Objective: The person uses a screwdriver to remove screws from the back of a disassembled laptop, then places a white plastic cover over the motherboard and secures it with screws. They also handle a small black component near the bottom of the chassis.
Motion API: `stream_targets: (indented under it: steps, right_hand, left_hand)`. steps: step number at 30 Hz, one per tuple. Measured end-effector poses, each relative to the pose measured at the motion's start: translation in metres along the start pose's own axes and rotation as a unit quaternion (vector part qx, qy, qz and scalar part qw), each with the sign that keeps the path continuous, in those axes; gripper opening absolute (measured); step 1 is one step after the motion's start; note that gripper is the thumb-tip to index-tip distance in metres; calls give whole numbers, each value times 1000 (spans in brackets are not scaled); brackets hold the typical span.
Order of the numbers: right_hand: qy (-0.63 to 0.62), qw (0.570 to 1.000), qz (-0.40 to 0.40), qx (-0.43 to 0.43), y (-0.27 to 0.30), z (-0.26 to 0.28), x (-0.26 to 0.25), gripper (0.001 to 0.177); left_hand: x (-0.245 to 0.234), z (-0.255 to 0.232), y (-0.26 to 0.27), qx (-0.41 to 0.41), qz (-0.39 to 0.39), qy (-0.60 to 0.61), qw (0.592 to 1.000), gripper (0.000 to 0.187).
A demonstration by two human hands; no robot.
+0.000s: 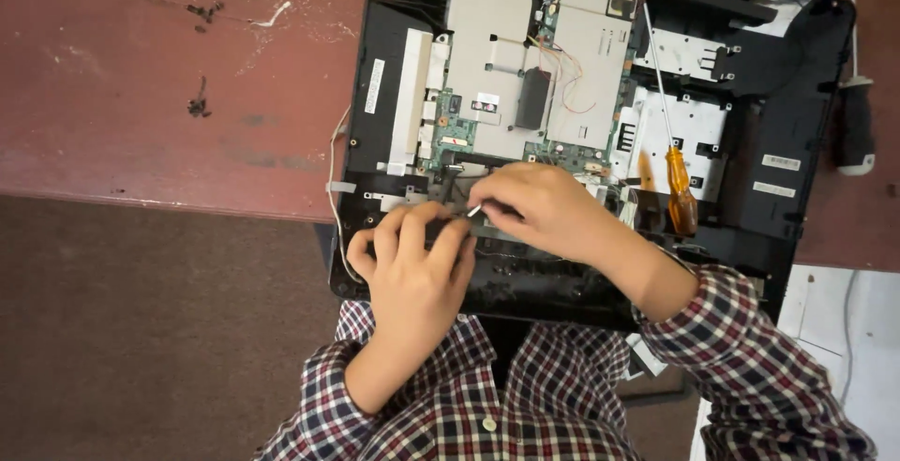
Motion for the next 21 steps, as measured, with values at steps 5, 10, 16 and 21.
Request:
stream_targets:
  steps: [5, 10, 16, 21]
  right_hand:
    - [-86, 994, -61, -30, -3, -2, -4, 20]
    - [-169, 983, -60, 40, -4, -4, -11, 9]
    - [-142, 976, -97, 134, 2, -11, 0, 15]
    - [-101, 981, -62, 152, -2, -1, 1, 14]
  left_hand:
    - [-8, -3, -1, 26, -18, 5, 999, 6]
    - [-4, -2, 0, 20, -48, 7, 999, 11]
    - [-10, -5, -7, 37, -47, 0, 998, 9]
    - [-9, -6, -6, 42, -68, 8, 997, 13]
Point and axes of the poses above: each hand's wrist, its own y-axis away from the middle knuckle, its own x-axis out of the palm, z = x × y, the point moved 2 cm from there along -y, towards the middle knuckle, and after that the axes turned 3 degrees about z, right-handed, at the moved point
